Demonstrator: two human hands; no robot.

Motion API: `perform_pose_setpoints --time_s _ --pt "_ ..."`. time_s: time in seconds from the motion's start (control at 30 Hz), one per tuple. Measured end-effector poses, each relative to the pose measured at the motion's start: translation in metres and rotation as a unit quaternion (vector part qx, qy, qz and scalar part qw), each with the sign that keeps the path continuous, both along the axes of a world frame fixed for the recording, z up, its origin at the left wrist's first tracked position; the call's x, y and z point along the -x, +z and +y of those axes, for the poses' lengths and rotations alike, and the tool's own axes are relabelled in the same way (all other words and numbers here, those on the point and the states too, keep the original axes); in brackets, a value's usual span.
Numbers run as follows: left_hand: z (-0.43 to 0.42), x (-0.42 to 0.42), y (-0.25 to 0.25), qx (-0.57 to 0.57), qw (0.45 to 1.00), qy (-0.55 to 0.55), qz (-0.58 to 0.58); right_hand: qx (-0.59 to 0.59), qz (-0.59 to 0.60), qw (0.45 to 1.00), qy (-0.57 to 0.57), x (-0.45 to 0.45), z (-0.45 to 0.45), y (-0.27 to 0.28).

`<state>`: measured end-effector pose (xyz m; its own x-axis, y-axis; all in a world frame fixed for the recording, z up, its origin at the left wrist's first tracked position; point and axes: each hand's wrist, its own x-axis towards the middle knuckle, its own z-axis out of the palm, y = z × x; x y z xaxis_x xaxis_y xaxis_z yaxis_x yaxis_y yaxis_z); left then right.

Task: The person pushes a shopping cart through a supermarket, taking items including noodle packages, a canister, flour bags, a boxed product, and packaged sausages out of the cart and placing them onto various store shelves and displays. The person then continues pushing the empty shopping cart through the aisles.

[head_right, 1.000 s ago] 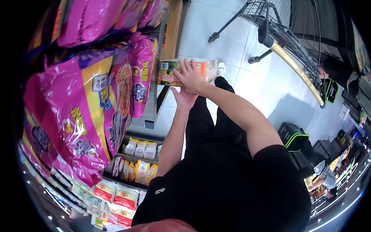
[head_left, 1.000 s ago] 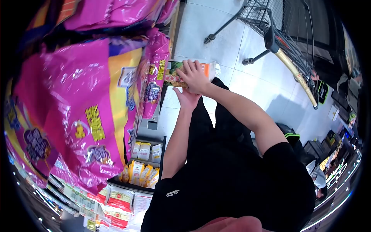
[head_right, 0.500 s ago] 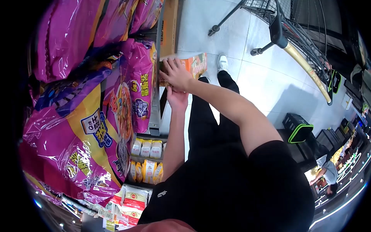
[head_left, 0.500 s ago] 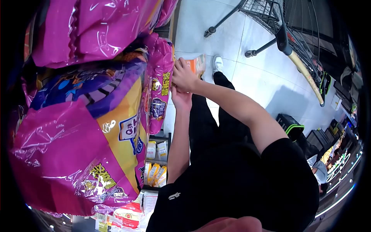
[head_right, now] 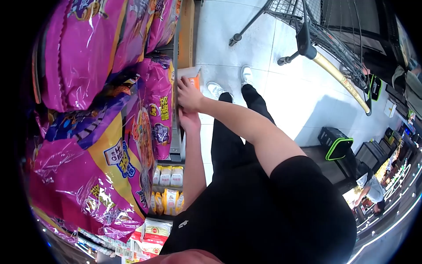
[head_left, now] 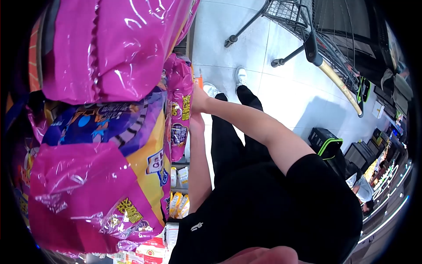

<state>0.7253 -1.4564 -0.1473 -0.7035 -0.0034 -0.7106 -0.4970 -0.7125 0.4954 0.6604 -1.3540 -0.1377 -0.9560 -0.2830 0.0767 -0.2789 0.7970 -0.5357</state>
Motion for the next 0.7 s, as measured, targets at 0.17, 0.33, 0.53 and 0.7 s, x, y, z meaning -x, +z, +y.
perform_pose_setpoints --time_s 0.17,0.33,0.53,0.7 --pt "-0.005 0.002 -0.01 0.02 0.998 0.039 -0.033 0.073 -0.096 0.993 -0.006 0.01 0.012 0.007" --pt "-0.03 -0.025 -0.069 0.476 0.82 -0.26 0.185 0.173 -0.091 0.958 -0.208 0.004 0.05 0.006" --pt "-0.007 0.002 -0.041 0.219 0.973 -0.039 -0.066 0.4 -0.566 0.667 -0.272 -0.029 0.057 -0.003" --pt "-0.043 0.004 -0.098 0.153 0.985 -0.022 -0.076 0.453 -0.573 0.644 -0.228 -0.01 0.034 0.001"
